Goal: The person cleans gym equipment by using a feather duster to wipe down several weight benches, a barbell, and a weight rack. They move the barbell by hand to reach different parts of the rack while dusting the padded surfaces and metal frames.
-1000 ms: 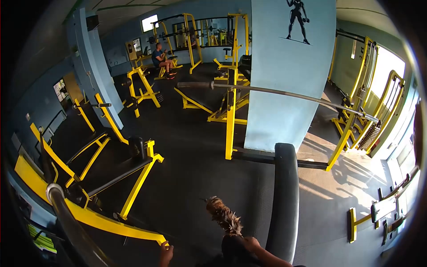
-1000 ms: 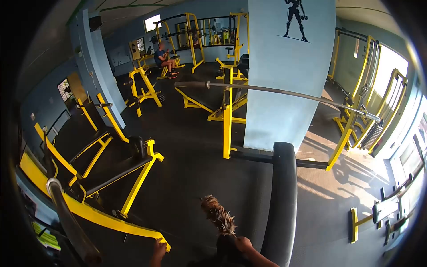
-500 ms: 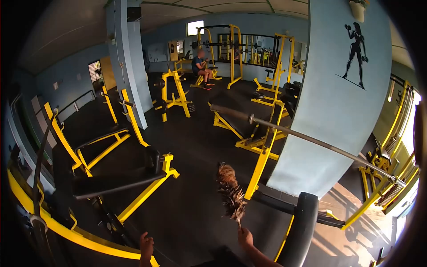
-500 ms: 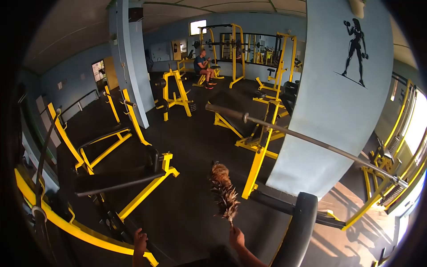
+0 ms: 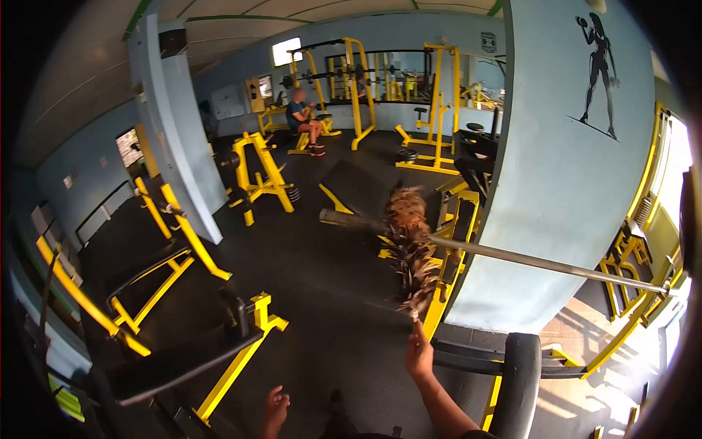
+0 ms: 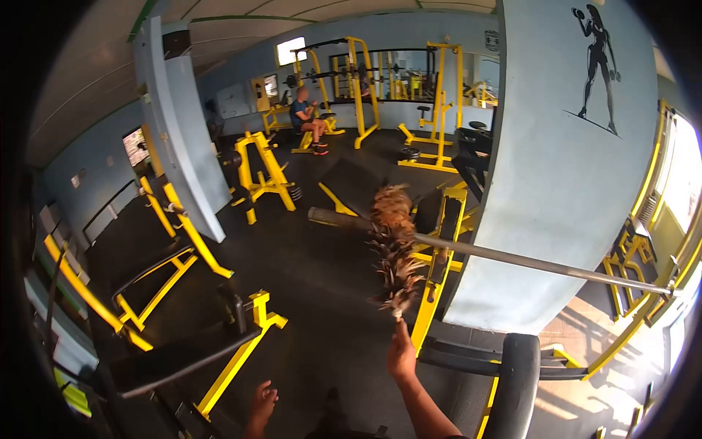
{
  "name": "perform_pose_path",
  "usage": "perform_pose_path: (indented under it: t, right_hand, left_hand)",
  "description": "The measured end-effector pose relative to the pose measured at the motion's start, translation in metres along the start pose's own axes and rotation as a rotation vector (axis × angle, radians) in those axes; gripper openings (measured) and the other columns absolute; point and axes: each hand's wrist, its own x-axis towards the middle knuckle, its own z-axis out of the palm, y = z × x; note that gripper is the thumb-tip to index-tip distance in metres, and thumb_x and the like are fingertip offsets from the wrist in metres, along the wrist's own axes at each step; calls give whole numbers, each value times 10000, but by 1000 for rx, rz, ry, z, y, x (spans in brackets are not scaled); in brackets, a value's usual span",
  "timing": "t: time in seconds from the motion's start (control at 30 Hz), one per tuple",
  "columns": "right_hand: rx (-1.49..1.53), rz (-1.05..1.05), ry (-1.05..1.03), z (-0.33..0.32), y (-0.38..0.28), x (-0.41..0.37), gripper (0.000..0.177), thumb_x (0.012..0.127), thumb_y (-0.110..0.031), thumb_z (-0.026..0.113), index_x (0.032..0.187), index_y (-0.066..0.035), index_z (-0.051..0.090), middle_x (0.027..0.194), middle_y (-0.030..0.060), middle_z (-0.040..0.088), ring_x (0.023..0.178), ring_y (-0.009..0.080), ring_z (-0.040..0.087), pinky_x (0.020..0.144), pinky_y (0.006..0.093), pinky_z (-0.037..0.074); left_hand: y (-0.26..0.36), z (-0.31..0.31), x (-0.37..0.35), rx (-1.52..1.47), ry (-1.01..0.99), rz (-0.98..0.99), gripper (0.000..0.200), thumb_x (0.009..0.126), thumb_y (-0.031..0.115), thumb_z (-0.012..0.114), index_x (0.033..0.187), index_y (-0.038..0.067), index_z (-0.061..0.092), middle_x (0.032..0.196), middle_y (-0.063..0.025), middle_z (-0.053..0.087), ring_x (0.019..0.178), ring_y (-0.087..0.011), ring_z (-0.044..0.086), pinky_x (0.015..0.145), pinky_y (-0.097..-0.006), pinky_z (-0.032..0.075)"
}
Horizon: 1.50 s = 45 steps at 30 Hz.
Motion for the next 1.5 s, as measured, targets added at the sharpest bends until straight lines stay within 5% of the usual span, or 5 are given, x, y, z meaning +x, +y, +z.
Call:
perform_pose_path:
  t: [0.07, 0.6, 0.9, 1.4, 1.5]
  right_hand:
    - [-114, -319, 26, 26, 1, 14, 474, 958, -8, 483, 1428, -54, 457, 1065, 233, 670, 930, 313, 685, 810, 359, 516]
    - [-543, 222, -148, 92, 12, -18, 285, 866, -159, 629, 1145, -107, 651, 1012, 156, 706, 900, 341, 694, 737, 429, 575]
    - [123, 407, 447, 156, 18, 1, 232, 943, -112, 571, 1139, 2, 621, 849, 172, 656, 763, 286, 678, 679, 335, 510]
    - [-581, 273, 326, 83, -29, -50, 194, 811, -131, 692, 1001, -102, 710, 777, 101, 690, 643, 260, 686, 575, 351, 552]
    - [-512, 306, 521, 50, -40, -80, 147, 854, -118, 655, 978, -46, 692, 791, 122, 691, 655, 247, 680, 605, 341, 544]
  left_hand:
    - [33, 30, 61, 31, -97, 30, 454, 918, 154, 662, 1328, 62, 492, 950, -47, 595, 809, -117, 591, 767, -287, 499]
    - [370, 204, 357, -172, -536, 572, 702, 1015, 532, 398, 1546, 125, 188, 1560, -162, 251, 1459, -264, 231, 1156, -421, 233]
    - [379, 240, 386, -159, -719, 613, 540, 1017, 380, 514, 1465, 123, 357, 1335, -99, 443, 1094, -148, 500, 1002, -327, 402]
    - [363, 253, 406, -265, -691, 385, 396, 979, 372, 595, 1266, 122, 486, 1099, -22, 509, 1006, -119, 489, 895, -298, 421]
    - [372, 264, 401, -155, -470, 988, 138, 963, 162, 546, 1083, 95, 558, 1058, -61, 556, 1012, -187, 542, 951, -354, 398]
